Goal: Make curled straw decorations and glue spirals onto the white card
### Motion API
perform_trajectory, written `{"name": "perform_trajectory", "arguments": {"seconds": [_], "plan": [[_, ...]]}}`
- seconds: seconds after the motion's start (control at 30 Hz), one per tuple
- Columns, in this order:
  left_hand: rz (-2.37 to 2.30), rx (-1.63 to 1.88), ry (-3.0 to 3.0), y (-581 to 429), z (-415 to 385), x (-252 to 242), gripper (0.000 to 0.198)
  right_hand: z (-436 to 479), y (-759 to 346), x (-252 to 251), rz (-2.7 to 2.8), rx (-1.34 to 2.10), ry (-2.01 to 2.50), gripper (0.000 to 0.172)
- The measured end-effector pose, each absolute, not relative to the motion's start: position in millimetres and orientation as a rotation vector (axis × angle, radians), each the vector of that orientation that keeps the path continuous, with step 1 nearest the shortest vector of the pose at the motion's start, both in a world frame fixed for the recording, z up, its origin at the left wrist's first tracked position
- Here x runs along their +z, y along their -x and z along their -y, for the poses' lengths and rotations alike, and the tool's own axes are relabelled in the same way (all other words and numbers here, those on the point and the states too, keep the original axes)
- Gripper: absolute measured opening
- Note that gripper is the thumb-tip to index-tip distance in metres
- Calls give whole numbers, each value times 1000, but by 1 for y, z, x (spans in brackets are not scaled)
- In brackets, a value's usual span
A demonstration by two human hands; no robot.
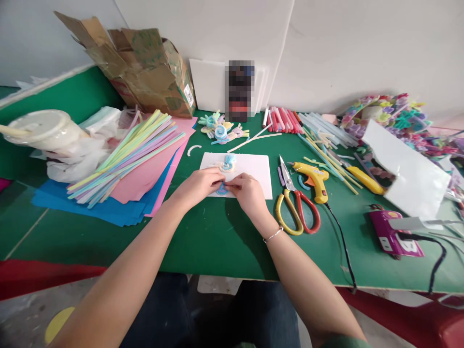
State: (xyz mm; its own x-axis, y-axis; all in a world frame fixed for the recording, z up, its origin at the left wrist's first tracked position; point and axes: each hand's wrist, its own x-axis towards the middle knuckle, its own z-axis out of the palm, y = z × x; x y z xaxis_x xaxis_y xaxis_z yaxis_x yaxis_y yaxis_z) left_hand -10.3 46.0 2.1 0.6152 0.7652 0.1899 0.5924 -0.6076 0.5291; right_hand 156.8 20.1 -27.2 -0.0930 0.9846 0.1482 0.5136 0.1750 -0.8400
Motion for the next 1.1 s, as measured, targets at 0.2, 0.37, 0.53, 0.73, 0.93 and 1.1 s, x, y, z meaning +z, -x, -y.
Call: {"name": "perform_trajectory", "arguments": {"seconds": [0.2,0.37,0.53,0.73,0.93,1.1], "plan": [[-1066,538,-2453,11,-46,3,17,-19,-156,-25,1720,785,1457,9],[-1111,547,-2363,10,-42,7,20,-18,-153,-22,1669,823,1468,11],[-1191,542,-2297,10,-40,8,23,-16,-152,-21,1586,889,1477,9],[-1220,541,-2257,14,-41,8,21,-16,-153,-20,1683,799,1471,7],[-1164,699,-2212,13,-40,3,21,-14,-150,-18,1677,755,1450,10],[-1177,848,-2166,14,-39,-7,20,-14,-148,-19,1629,797,1384,6]]}}
